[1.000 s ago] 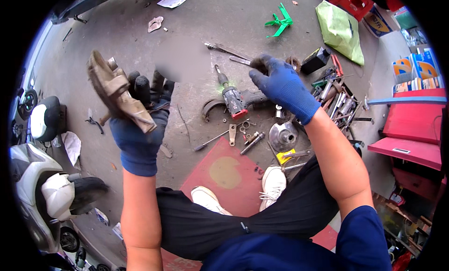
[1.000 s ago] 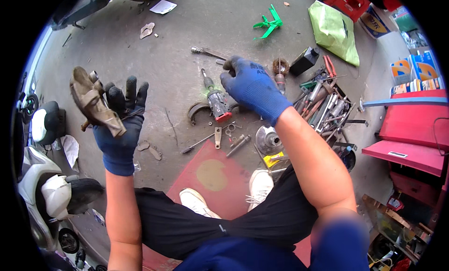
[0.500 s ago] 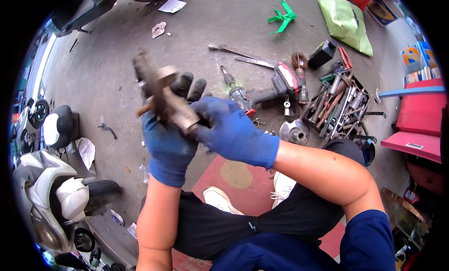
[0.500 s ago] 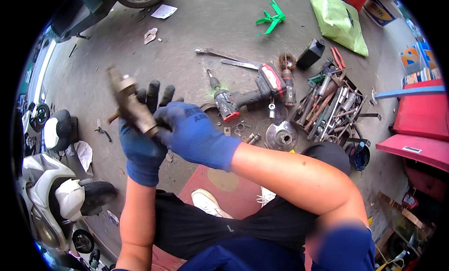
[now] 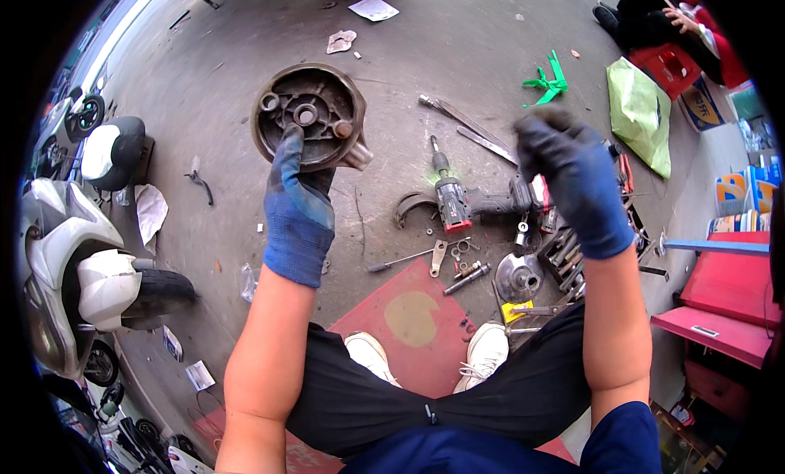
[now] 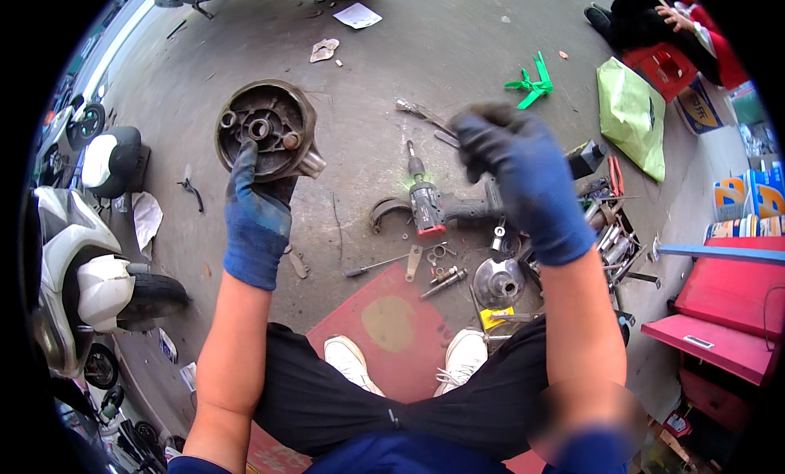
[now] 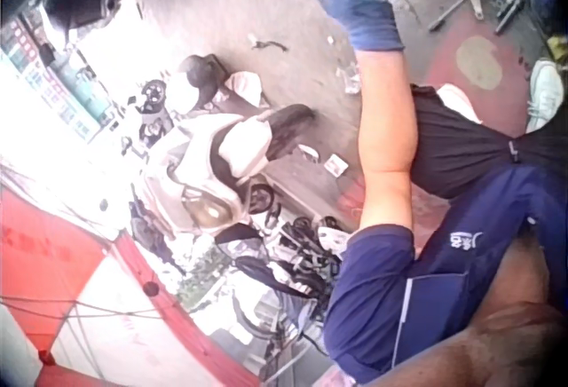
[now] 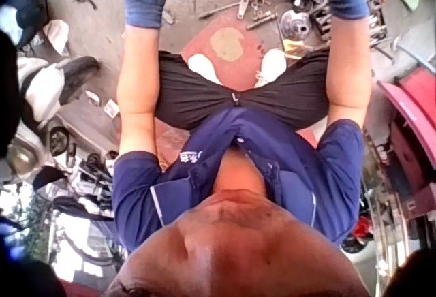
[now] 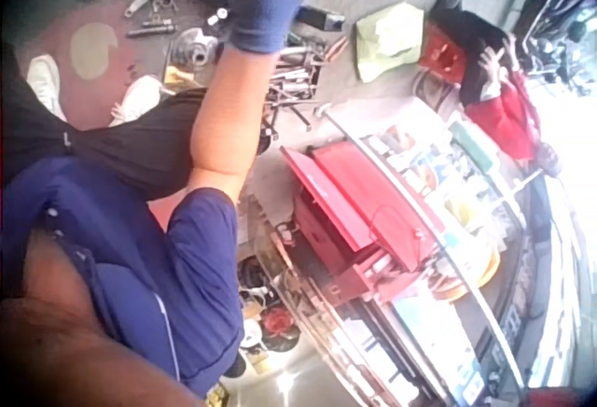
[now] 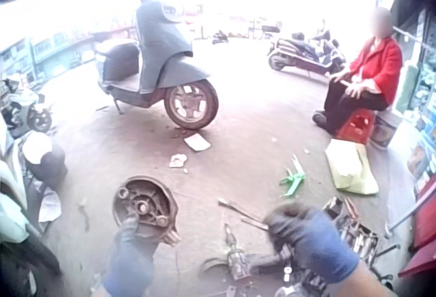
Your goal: The person disassembles a circular mechanical component using a wrench and an impact driver, removes internal parts, and then reassembles the component. The person uses a brush to clean the interior of the part before final assembly.
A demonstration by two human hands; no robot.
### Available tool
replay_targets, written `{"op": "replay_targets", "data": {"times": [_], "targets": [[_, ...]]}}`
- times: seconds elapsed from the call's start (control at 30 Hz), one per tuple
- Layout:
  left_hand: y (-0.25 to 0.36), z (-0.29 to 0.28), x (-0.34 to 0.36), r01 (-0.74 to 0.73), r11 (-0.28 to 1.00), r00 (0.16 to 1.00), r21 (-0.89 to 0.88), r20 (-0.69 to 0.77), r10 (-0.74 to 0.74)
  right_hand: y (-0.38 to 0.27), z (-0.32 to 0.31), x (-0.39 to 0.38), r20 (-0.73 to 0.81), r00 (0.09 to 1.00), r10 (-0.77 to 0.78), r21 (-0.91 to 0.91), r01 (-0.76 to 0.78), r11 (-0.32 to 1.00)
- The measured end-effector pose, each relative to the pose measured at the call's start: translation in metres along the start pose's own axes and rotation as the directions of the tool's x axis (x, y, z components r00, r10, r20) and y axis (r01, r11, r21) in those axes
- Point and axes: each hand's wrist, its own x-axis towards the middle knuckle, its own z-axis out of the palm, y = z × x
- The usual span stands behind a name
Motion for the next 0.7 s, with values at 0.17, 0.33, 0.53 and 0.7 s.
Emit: {"op": "replay_targets", "data": {"times": [0.17, 0.33, 0.53, 0.7], "targets": [[0.023, -0.008, 0.0, 0.053, 0.993, 0.996, 0.108, 0.067, -0.061, 0.0, -0.029, 0.032, -0.284, 0.956, -0.076, -0.172, 0.027, 0.985], [0.02, -0.023, -0.003, 0.141, 0.985, 0.988, 0.096, 0.049, -0.146, 0.016, -0.034, 0.052, -0.3, 0.937, -0.18, -0.353, 0.067, 0.933], [0.016, -0.034, 0.004, 0.205, 0.979, 0.968, 0.013, 0.145, -0.205, 0.039, 0.022, 0.078, 0.008, 0.764, -0.645, -0.755, 0.427, 0.498], [0.018, -0.04, 0.005, 0.218, 0.976, 0.957, 0.028, 0.188, -0.219, 0.015, 0.054, 0.072, -0.096, 0.9, -0.424, -0.95, 0.045, 0.31]]}}
